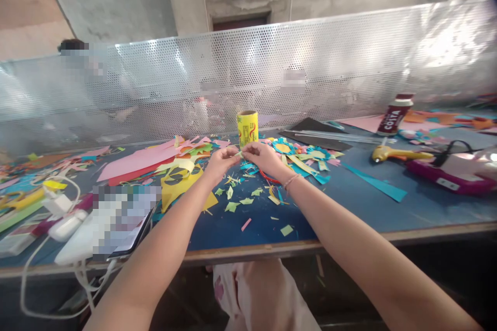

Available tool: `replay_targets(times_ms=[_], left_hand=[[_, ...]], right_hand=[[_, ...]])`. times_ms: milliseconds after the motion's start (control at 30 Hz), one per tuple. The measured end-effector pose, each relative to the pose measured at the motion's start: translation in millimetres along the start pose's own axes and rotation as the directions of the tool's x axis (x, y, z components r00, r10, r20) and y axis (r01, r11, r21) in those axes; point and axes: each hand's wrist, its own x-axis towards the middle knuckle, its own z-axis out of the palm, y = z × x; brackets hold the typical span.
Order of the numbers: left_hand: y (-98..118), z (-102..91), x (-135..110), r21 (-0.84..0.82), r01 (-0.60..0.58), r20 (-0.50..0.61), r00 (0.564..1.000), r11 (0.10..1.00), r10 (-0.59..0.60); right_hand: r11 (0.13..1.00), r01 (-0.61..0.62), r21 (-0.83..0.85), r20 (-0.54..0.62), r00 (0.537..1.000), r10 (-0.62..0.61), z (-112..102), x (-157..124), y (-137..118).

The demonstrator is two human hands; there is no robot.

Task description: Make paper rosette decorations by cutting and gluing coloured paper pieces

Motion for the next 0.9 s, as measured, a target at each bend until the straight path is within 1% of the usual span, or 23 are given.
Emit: replay_targets(times_ms=[133, 233, 300, 433, 500, 567, 633, 667, 700, 767, 800, 867, 900], left_hand=[[-1.5, -0.1, 0.7, 0.045, 0.006, -0.038, 0.999, 0.999, -0.005], [-2.6, -0.6, 1.0, 0.121, 0.01, -0.058, 0.998, 0.993, -0.003], [-3.5, -0.6, 1.1, 0.143, 0.008, -0.075, 0.997, 0.99, 0.003], [-6.1, 0.1, 1.2, 0.137, 0.02, -0.068, 0.998, 0.99, -0.01], [-7.5, -0.2, 1.9, 0.135, 0.035, -0.069, 0.997, 0.99, -0.025], [-8.5, -1.9, 3.3, 0.111, 0.049, -0.092, 0.995, 0.993, -0.039], [-8.9, -4.9, 5.0, 0.069, 0.051, -0.126, 0.991, 0.996, -0.042], [-8.8, -6.8, 5.9, 0.05, 0.05, -0.142, 0.989, 0.997, -0.043], [-8.5, -8.8, 6.7, 0.039, 0.047, -0.158, 0.987, 0.998, -0.041], [-7.7, -12.2, 7.6, 0.033, 0.05, -0.183, 0.982, 0.998, -0.043], [-7.3, -13.4, 7.7, 0.037, 0.05, -0.196, 0.98, 0.998, -0.042], [-6.4, -14.4, 7.6, 0.056, 0.053, -0.205, 0.978, 0.997, -0.04], [-5.8, -14.3, 7.4, 0.063, 0.057, -0.208, 0.977, 0.996, -0.043]], right_hand=[[1.0, 0.004, 0.017, -0.021, 1.0, -0.004, 4.1, -1.0, -1.0], [0.999, -0.028, 0.042, -0.034, 0.999, 0.029, 6.6, -1.3, -1.9], [0.997, -0.052, 0.062, -0.035, 0.998, 0.055, 7.8, -1.4, -2.1], [0.996, -0.057, 0.067, 0.059, 0.997, 0.053, 8.2, -1.2, 2.5], [1.0, -0.024, -0.011, 0.101, 0.995, 0.025, 4.2, -1.0, 6.4], [0.983, -0.01, -0.183, 0.091, 0.995, 0.028, -5.7, -0.5, 10.1], [0.913, -0.056, -0.405, 0.034, 0.997, 0.076, -21.2, 0.2, 13.0], [0.862, -0.103, -0.496, -0.01, 0.994, 0.113, -30.0, 0.8, 14.1], [0.82, -0.148, -0.552, -0.049, 0.988, 0.145, -38.7, 1.3, 15.2], [0.755, -0.215, -0.62, -0.094, 0.975, 0.2, -51.9, 1.9, 17.3], [0.728, -0.232, -0.646, -0.096, 0.97, 0.225, -55.2, 1.8, 18.3], [0.673, -0.23, -0.703, -0.043, 0.958, 0.283, -54.2, 0.5, 20.2], [0.672, -0.215, -0.709, -0.015, 0.957, 0.291, -50.5, -0.6, 21.1]])
